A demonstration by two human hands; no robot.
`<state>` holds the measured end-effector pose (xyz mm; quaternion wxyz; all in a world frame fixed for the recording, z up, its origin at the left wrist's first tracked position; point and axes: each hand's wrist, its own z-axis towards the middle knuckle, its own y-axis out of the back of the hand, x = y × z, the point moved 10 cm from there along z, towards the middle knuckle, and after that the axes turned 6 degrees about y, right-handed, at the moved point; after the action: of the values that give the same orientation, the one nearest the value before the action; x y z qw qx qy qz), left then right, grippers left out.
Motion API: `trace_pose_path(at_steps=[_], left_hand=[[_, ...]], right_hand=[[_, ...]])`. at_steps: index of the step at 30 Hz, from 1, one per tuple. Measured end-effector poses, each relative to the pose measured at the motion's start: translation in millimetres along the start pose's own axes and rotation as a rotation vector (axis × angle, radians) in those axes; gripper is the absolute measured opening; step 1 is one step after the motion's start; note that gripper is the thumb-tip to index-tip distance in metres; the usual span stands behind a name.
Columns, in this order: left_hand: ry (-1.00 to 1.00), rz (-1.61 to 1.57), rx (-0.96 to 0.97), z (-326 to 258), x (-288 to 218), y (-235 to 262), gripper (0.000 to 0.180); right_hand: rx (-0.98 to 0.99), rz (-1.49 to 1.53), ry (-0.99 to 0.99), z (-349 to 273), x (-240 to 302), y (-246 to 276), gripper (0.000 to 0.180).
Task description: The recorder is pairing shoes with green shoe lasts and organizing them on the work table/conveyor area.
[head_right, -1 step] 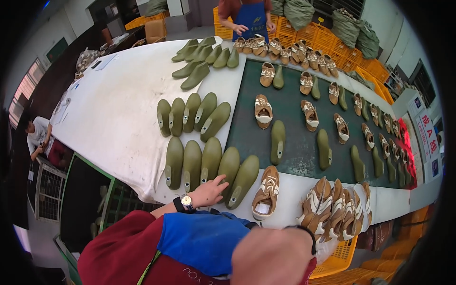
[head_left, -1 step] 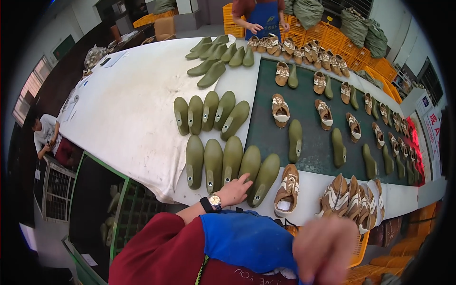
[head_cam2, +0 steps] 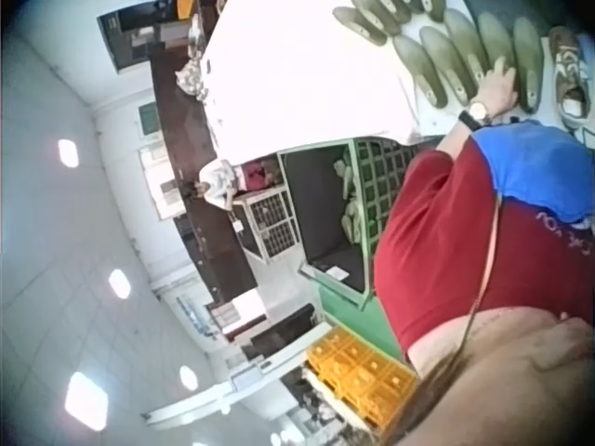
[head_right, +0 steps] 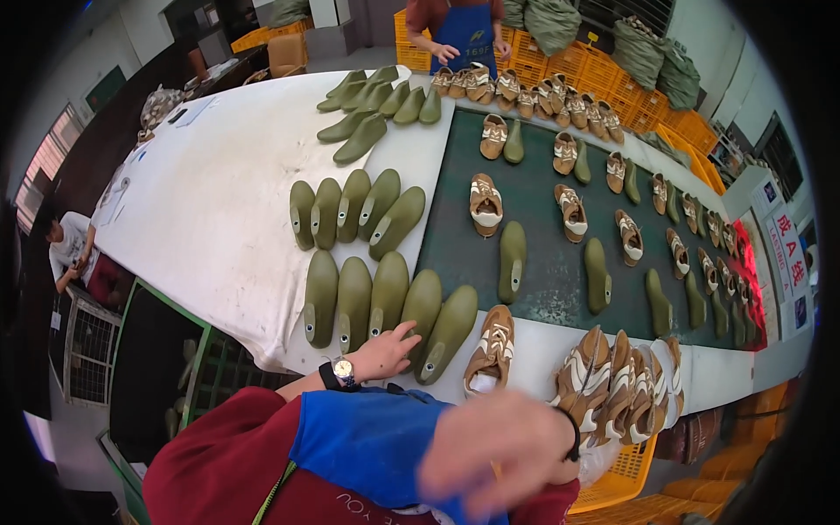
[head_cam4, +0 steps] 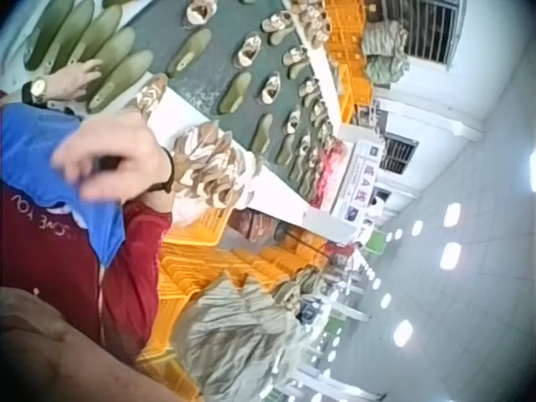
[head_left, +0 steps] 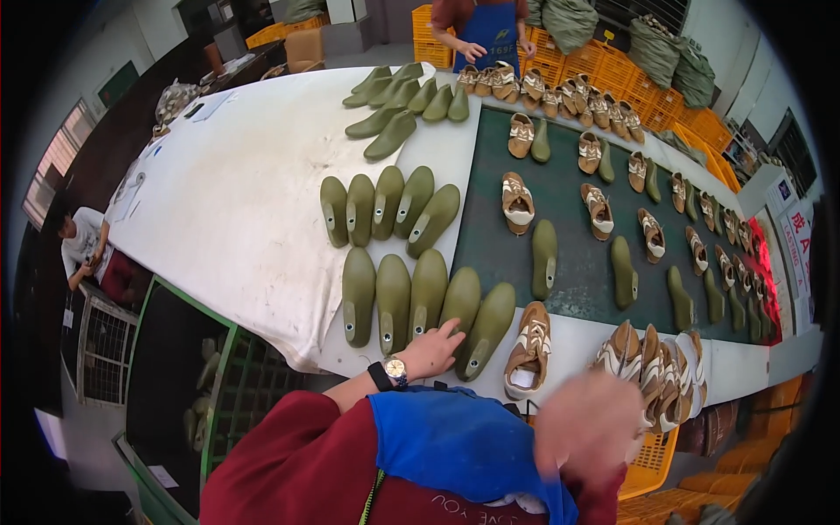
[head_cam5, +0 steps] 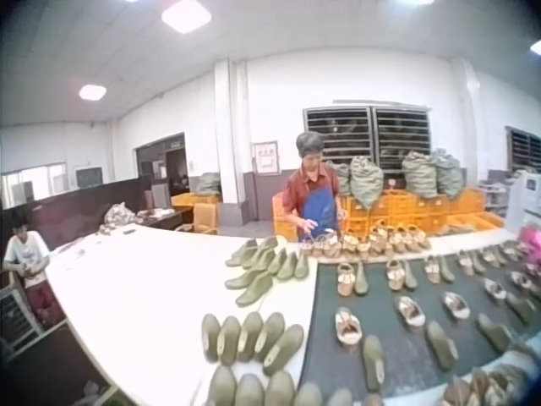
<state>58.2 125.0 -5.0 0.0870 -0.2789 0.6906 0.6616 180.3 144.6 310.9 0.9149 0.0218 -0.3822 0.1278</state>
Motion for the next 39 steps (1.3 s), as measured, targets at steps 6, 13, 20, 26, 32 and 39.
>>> trace_pose_path(at_steps=[6, 13, 20, 26, 32, 39], left_hand=[[0.034, -0.035, 0.021, -3, 2, 3, 0.055], [0.026, 0.087, 0.056, 3, -1, 4, 0.050], [-0.001, 0.187, 0.081, 16, -12, 4, 0.037], [0.046, 0.200, 0.167, 11, -6, -1, 0.045], [0.026, 0.179, 0.128, 8, -2, 1, 0.046], [-0.105, -0.131, -0.043, 31, -24, 47, 0.055]], right_hand=[[-0.360, -1.222, -0.813, -149, -71, 119, 0.028], [-0.734, -2.049, -1.123, -299, 40, 153, 0.037], [-0.944, -1.851, -1.359, -385, 20, 162, 0.054], [-1.119, -1.882, -1.104, -383, 22, 161, 0.042], [-1.384, -1.683, -0.719, -373, 43, 162, 0.032], [-1.513, -1.059, -0.278, -282, 34, 142, 0.023]])
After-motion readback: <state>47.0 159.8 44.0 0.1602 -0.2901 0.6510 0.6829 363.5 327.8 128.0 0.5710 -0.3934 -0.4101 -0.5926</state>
